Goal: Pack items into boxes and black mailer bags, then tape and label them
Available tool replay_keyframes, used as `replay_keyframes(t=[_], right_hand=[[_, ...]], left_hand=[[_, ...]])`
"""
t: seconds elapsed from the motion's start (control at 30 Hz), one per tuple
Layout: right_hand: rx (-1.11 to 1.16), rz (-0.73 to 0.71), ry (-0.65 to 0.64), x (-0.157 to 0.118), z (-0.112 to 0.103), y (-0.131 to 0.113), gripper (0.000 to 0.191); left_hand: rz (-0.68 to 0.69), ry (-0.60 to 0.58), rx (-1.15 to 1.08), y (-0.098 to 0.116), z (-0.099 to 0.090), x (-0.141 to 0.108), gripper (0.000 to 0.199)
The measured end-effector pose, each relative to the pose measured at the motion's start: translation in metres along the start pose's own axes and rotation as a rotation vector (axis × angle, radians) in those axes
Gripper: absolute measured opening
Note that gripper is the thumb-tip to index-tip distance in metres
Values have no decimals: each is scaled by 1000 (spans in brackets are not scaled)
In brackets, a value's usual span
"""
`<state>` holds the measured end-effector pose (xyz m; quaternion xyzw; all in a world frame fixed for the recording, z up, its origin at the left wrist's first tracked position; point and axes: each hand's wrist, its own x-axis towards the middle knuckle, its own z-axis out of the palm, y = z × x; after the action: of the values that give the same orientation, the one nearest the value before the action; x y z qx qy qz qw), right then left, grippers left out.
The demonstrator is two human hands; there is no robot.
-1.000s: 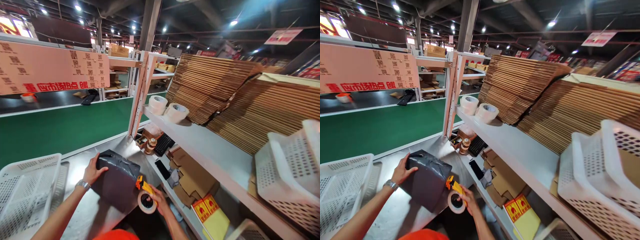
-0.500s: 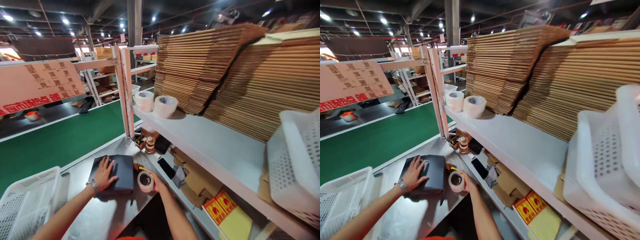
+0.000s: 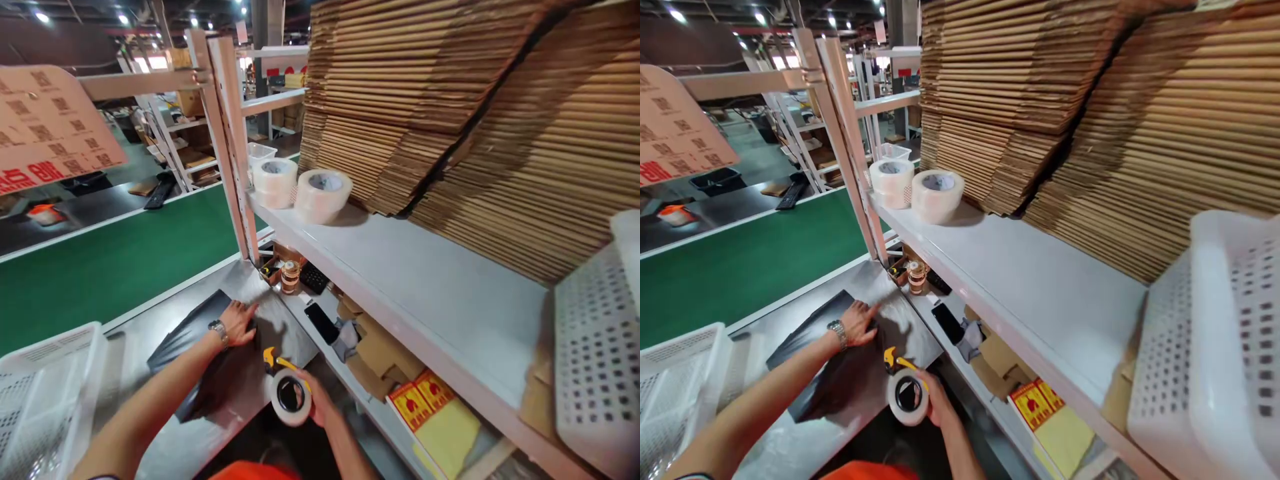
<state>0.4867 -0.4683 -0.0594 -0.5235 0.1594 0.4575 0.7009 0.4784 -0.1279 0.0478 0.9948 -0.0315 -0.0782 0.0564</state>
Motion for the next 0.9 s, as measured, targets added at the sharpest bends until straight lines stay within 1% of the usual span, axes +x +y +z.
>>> replay_keyframes(t=[0.07, 0.13, 0.17, 0.2, 0.23, 0.27, 0.3, 0.33, 0.37, 0.43, 0.47, 0.5, 0.53, 0.6, 0.63, 0.7, 0.73, 0.77, 0.83, 0.9], right_hand=[[-51, 10, -61, -19, -15, 9, 42], [-157, 44, -143, -32, -30, 14, 45], [-205, 63, -171, -36, -36, 15, 46], [-233, 77, -174, -38, -42, 17, 47], [-238, 84, -150, -39, -48, 18, 48], [-227, 83, -116, -40, -52, 18, 49], [-210, 78, -86, -39, -56, 19, 50], [-192, 73, -66, -39, -58, 20, 51], [-178, 74, -61, -38, -60, 21, 52], [-158, 85, -82, -37, -59, 24, 56], [-148, 90, -92, -37, -57, 26, 58], [-138, 88, -94, -38, -54, 28, 59], [-123, 74, -86, -40, -52, 31, 60], [-88, 19, -31, -47, -46, 39, 64], [-78, -15, 10, -52, -44, 44, 66], [-100, -70, 81, -66, -39, 57, 68], [-135, -76, 84, -73, -34, 64, 65], [-181, -72, 57, -79, -27, 73, 62], [-269, -36, -56, -84, -4, 90, 56], [-318, 5, -162, -76, 33, 104, 58]], left_hand=[[-288, 52, 7, -17, -6, 11, 79], [-585, 122, -20, -38, -15, 19, 77], [-695, 160, -35, -48, -20, 20, 76], [-761, 195, -46, -55, -25, 19, 75], [-770, 219, -49, -59, -29, 15, 74], [-727, 225, -42, -59, -31, 8, 74], [-631, 215, -41, -56, -31, -1, 73], [-484, 190, -55, -48, -28, -14, 76], [-294, 154, -80, -37, -22, -28, 81], [142, 59, -144, -11, -5, -57, 95], [265, 29, -159, 3, 5, -68, 95], [324, 9, -160, 15, 13, -76, 86], [322, 4, -147, 25, 19, -78, 76], [199, 30, -99, 40, 22, -67, 57], [106, 52, -74, 45, 21, -55, 52], [-91, 100, -36, 51, 14, -26, 49], [-176, 120, -27, 52, 10, -12, 49], [-239, 139, -24, 53, 7, 0, 49], [-295, 173, -34, 55, 4, 15, 49], [-294, 192, -57, 55, 6, 18, 48]])
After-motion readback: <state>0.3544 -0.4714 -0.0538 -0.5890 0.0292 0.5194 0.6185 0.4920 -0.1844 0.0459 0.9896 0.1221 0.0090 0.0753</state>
